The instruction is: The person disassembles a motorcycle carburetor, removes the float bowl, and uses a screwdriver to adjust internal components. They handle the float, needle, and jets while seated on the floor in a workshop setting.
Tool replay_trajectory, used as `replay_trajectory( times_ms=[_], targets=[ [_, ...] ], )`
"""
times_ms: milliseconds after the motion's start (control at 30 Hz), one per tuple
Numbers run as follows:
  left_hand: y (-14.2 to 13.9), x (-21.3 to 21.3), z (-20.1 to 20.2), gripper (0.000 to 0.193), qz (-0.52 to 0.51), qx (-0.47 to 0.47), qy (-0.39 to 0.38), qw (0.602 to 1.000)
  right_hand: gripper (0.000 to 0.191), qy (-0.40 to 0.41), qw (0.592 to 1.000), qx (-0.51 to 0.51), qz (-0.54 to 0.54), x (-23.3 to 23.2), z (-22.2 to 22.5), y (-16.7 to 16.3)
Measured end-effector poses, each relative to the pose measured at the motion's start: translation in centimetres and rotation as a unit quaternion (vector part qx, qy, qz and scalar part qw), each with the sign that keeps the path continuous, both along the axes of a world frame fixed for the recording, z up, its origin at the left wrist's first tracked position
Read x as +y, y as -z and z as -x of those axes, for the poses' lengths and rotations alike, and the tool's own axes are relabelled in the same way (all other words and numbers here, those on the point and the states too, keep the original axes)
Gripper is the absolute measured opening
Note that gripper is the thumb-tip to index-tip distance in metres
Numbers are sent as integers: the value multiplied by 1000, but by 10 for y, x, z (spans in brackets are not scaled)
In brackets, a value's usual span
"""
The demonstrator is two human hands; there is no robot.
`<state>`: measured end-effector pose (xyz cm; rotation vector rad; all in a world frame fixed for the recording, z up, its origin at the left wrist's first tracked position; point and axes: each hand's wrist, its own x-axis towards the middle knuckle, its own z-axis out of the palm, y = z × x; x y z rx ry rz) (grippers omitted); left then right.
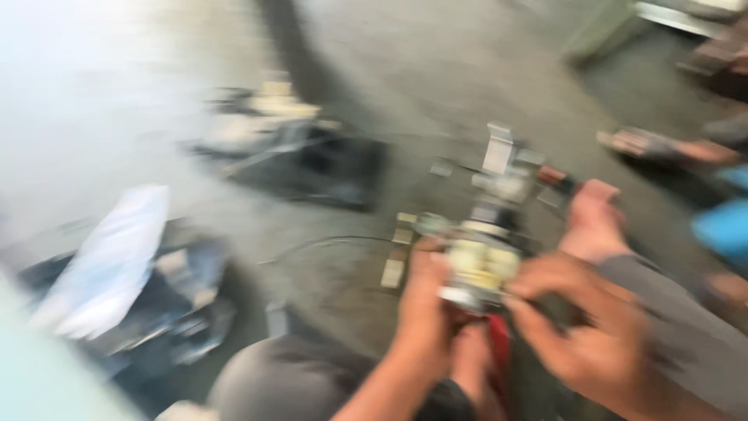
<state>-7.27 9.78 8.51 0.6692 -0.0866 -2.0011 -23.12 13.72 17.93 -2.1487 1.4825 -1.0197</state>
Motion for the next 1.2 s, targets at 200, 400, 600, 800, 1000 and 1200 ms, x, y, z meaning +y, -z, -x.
replay_trajectory(
  times_ms=[200, 400, 600, 800, 1000, 1200],
  targets=[
    [18, -1, 12, 44, 100, 1, -70, 993, 23, 0, 1000, -8, 11, -37, 9, 40],
    [85, -21, 39, 43, 148, -15, -41, 988, 23, 8, 999, 45, 10, -47, 11, 46],
    [154, -44, 64, 49, 247, -31, -45, 968, 23, -2, 998, 67, 12, -55, -15, 12],
    [156, -60, 75, 47, 227, -53, -67, 970, 23, -7, 996, 83, 22, -47, 3, 6],
    [56, -4, 46, 57, 131, 84, -33, 987, 24, -24, 995, 92, 33, -23, 7, -18],
    [-7, 8, 4, 72, 161, 175, 54, 970, 20, -51, 998, 14, 14, 2, 22, -36]
  ],
)
